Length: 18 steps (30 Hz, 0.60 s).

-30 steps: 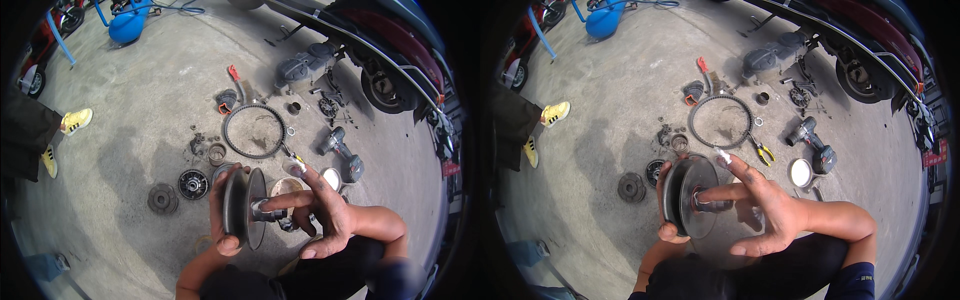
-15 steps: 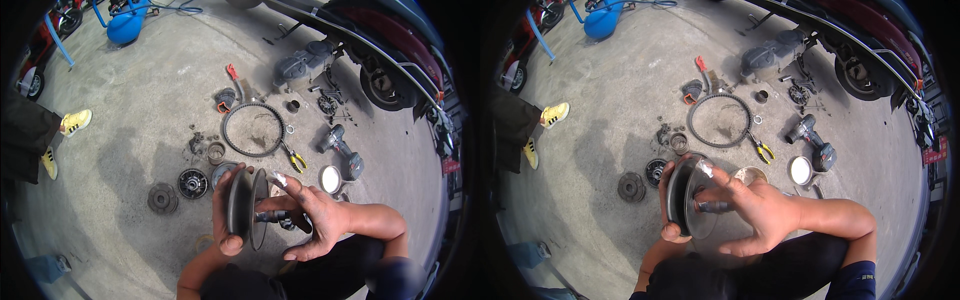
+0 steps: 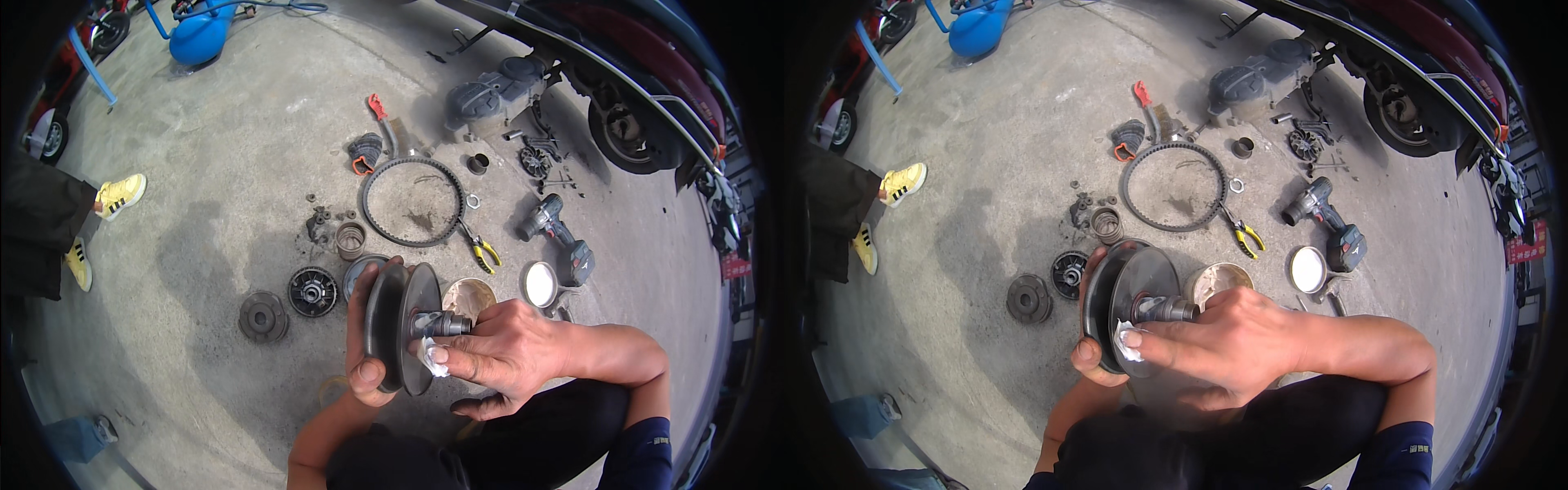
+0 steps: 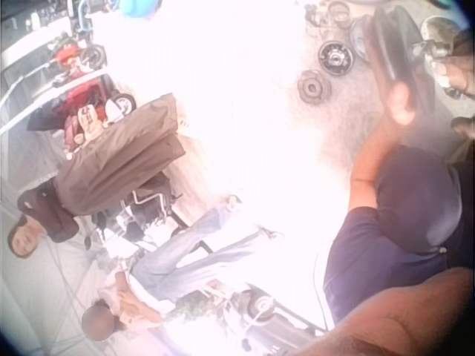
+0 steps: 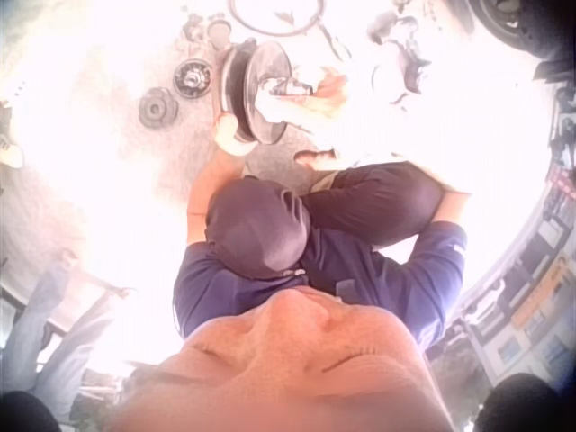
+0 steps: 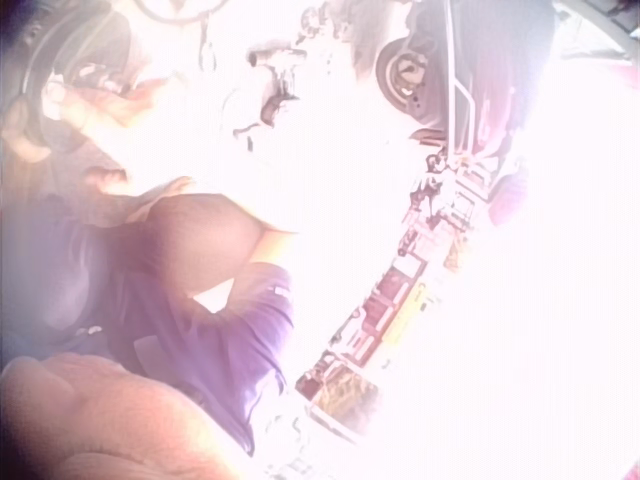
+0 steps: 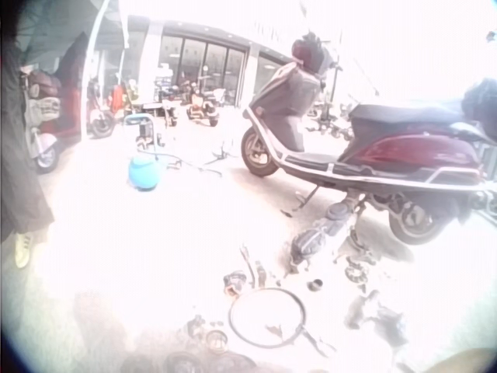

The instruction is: The person sits on the floor and assembles mechanical parts, including a clutch assembly. They apply grease to the parts using their fingers and a small container, then fit components together by hand.

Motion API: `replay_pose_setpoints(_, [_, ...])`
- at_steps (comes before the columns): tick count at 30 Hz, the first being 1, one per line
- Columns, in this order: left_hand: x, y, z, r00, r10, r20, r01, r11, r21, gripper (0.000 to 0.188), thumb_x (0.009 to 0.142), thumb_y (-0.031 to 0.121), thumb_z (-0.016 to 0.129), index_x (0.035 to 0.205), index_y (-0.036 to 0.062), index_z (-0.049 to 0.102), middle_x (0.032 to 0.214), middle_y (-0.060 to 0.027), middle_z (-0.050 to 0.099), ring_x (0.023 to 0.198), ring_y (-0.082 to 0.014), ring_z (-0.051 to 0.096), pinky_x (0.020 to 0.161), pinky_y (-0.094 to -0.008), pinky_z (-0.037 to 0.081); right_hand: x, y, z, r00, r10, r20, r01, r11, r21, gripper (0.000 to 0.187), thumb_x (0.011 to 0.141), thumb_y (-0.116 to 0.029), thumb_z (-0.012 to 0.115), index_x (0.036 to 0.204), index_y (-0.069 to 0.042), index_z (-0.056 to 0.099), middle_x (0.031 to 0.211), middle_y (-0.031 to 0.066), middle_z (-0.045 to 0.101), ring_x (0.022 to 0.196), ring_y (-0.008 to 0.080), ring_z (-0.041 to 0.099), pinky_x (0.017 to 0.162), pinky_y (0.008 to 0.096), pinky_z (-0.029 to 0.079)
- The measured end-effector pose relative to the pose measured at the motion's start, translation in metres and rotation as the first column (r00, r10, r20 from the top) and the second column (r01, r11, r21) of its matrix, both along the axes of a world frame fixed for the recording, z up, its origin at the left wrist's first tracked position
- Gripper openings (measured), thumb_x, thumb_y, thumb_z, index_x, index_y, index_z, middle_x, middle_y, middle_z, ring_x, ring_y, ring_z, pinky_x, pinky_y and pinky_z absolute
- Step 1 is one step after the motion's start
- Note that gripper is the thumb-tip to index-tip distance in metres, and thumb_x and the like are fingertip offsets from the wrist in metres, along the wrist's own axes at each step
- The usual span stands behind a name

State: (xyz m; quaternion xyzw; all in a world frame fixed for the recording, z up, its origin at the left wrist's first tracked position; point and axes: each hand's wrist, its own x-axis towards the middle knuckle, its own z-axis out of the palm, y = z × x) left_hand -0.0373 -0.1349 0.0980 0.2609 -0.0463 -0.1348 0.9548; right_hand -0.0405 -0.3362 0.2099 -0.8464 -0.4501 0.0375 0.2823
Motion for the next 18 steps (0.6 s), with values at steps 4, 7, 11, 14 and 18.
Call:
replay_pose_setpoints(4, [0.007, 0.001, -0.006, 0.999, -0.049, 0.016, 0.049, 0.998, -0.038, 0.126, 0.076, 0.057, 0.083, 0.169, 0.0079, 0.012, 0.17, -0.0188, 0.027, 0.153, -0.0381, 0.038, 0.123, -0.0557, 0.038, 0.004, -0.001, 0.003, 0.996, 0.071, 0.061, -0.066, 0.994, -0.088, 0.099, 0.076, -0.036, 0.088, 0.16, -0.007, 0.045, 0.131, 0.0142, 0.075, 0.062, 0.0233, 0.071, 0.05, 0.0317, 0.054])
replay_pose_setpoints(7, [0.006, 0.0, -0.004, 0.999, -0.029, -0.033, 0.028, 0.998, -0.048, 0.12, 0.08, 0.058, 0.078, 0.169, 0.009, 0.016, 0.169, -0.0169, 0.029, 0.151, -0.0369, 0.041, 0.122, -0.0551, 0.04, 0.005, -0.001, 0.005, 0.992, 0.104, 0.071, -0.096, 0.989, -0.116, 0.097, 0.075, -0.036, 0.088, 0.158, -0.005, 0.048, 0.126, 0.0139, 0.077, 0.063, 0.0237, 0.072, 0.051, 0.0318, 0.055])
replay_pose_setpoints(11, [0.007, -0.001, -0.002, 1.0, 0.013, -0.026, -0.013, 1.0, -0.004, 0.107, 0.087, 0.065, 0.065, 0.169, 0.0106, 0.021, 0.167, -0.0151, 0.035, 0.149, -0.0357, 0.044, 0.12, -0.0546, 0.041, 0.0, -0.006, 0.008, 0.982, 0.077, -0.172, -0.076, 0.997, 0.014, 0.106, 0.078, -0.034, 0.088, 0.164, -0.003, 0.035, 0.117, 0.014, 0.08, 0.063, 0.0239, 0.072, 0.054, 0.0328, 0.056])
replay_pose_setpoints(14, [0.007, 0.001, -0.007, 0.998, -0.008, -0.069, 0.009, 1.0, 0.007, 0.099, 0.093, 0.067, 0.055, 0.168, 0.0112, 0.023, 0.164, -0.0153, 0.04, 0.147, -0.0352, 0.047, 0.119, -0.055, 0.042, 0.0, -0.01, 0.003, 0.927, 0.102, -0.361, 0.006, 0.958, 0.288, 0.117, 0.083, -0.031, 0.087, 0.168, -0.002, 0.012, 0.118, 0.0189, 0.077, 0.06, 0.0209, 0.07, 0.063, 0.0339, 0.06])
replay_pose_setpoints(18, [0.008, 0.001, -0.022, 0.982, -0.106, -0.159, 0.093, 0.992, -0.086, 0.092, 0.097, 0.071, 0.048, 0.165, 0.0105, 0.034, 0.158, -0.0157, 0.05, 0.143, -0.0347, 0.052, 0.118, -0.055, 0.043, 0.001, -0.023, -0.003, 0.775, 0.168, -0.61, 0.303, 0.747, 0.592, 0.127, 0.088, -0.023, 0.087, 0.171, -0.01, -0.009, 0.143, 0.0287, 0.062, 0.064, 0.0157, 0.066, 0.075, 0.0315, 0.059])
